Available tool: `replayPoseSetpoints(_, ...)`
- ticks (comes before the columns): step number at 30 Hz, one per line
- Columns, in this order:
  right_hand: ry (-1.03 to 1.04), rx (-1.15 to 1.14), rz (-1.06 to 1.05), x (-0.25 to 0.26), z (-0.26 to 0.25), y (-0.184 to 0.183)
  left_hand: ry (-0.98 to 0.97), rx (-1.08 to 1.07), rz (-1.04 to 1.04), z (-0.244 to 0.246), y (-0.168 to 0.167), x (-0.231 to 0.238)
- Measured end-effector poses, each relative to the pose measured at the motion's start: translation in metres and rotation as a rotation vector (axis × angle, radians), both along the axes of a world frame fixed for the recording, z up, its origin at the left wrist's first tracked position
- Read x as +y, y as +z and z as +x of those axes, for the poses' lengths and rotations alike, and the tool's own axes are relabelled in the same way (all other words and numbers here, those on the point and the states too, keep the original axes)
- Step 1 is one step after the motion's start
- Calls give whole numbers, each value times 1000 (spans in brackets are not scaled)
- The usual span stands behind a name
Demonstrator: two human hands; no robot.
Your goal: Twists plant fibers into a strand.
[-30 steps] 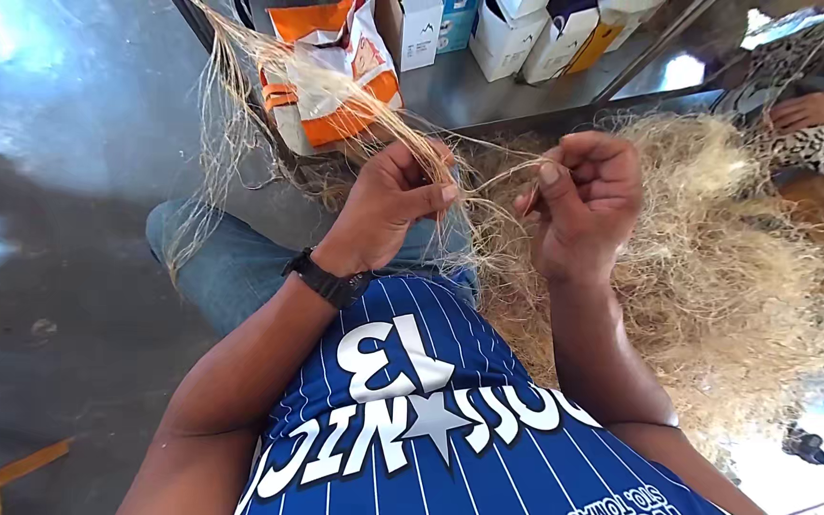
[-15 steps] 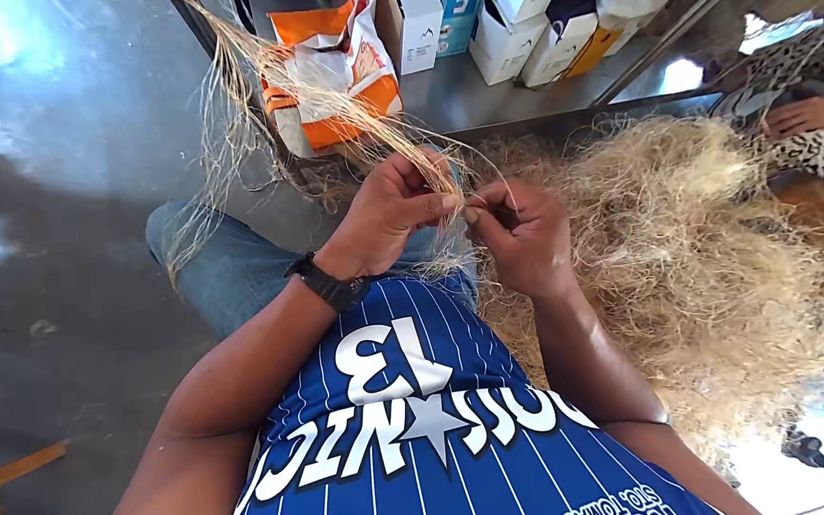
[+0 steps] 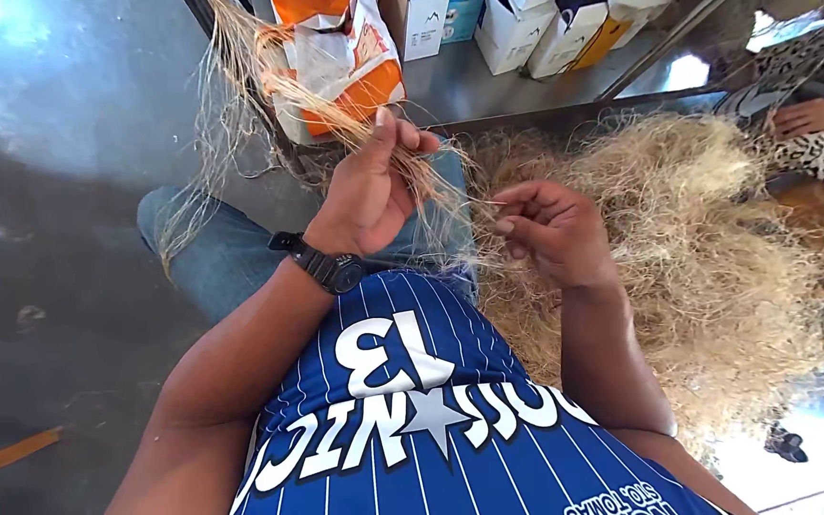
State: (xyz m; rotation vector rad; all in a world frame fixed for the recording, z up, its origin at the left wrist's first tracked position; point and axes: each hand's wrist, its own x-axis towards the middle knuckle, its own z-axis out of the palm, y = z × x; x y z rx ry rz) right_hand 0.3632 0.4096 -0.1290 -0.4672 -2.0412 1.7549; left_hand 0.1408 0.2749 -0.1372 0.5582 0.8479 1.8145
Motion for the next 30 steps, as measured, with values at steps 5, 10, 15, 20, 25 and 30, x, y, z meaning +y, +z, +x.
replayPoseSetpoints(5,-95,49,-13,18,26,-1,64,-43,-37,-1,3,-1)
replayPoseSetpoints(10,-231,67,58,29,42,-2,126,-88,0,-2,1,2)
replayPoseSetpoints(15,-305,-44,120,38,66,-6,128,-53,36,2,-2,6)
replayPoseSetpoints(20,-381,21,149,35,68,-11,107,1,15,4,-1,7)
replayPoseSetpoints(25,-650,164,789,7,38,0,105,26,21,5,-1,7)
replayPoseSetpoints(30,-362,-34,649,-39,-5,1,119,28,24,7,0,8)
